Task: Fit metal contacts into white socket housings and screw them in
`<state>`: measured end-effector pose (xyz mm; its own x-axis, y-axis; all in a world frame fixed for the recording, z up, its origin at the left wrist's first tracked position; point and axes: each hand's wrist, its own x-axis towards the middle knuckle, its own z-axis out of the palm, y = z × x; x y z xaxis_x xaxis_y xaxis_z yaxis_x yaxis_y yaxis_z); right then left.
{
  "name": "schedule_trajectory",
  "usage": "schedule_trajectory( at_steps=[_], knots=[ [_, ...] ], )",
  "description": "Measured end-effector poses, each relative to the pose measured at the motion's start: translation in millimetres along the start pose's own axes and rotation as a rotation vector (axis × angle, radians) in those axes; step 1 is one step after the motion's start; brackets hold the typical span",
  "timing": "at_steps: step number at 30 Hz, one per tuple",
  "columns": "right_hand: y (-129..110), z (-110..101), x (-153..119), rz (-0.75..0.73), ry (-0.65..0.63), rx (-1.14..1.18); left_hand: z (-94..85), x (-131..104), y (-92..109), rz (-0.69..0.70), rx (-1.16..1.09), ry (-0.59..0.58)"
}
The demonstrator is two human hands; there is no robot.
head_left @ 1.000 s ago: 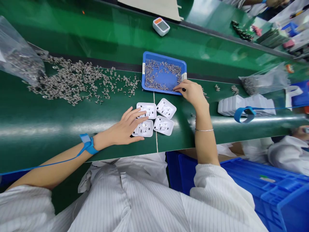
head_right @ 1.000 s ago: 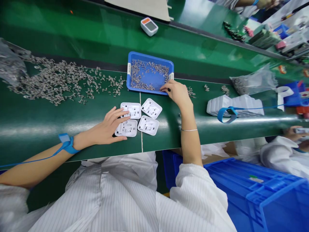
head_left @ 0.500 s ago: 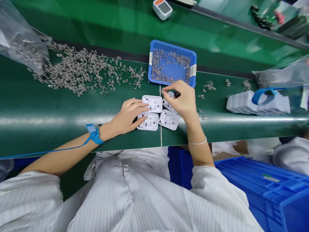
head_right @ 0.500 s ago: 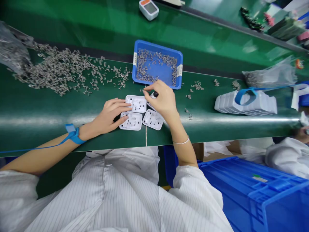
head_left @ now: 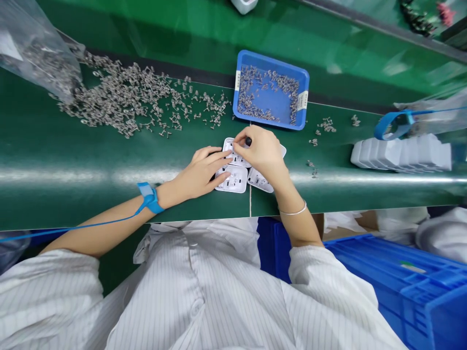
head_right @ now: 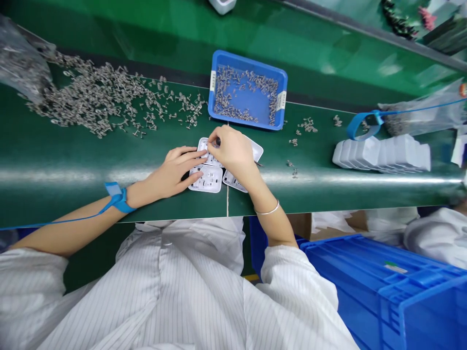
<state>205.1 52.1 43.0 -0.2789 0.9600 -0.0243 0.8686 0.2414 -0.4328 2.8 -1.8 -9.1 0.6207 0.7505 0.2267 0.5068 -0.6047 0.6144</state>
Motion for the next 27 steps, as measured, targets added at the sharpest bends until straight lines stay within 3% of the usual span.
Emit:
schedule_trajectory(
  at_steps=[9, 18, 27],
  knots=[
    [-9, 2, 3, 0.085, -0.034, -0.085, -1.1, 1, 2, -0.004, 0.001, -0.005],
    [-9, 9, 4, 0.042, -0.038, -0.153, -2.3, 2, 0, 0.003, -0.006, -0.026],
    [-3, 12, -19, -0.175, -0.037, -0.389, -3.0, 3, 2, 0.009, 0.02, -0.023]
  ],
)
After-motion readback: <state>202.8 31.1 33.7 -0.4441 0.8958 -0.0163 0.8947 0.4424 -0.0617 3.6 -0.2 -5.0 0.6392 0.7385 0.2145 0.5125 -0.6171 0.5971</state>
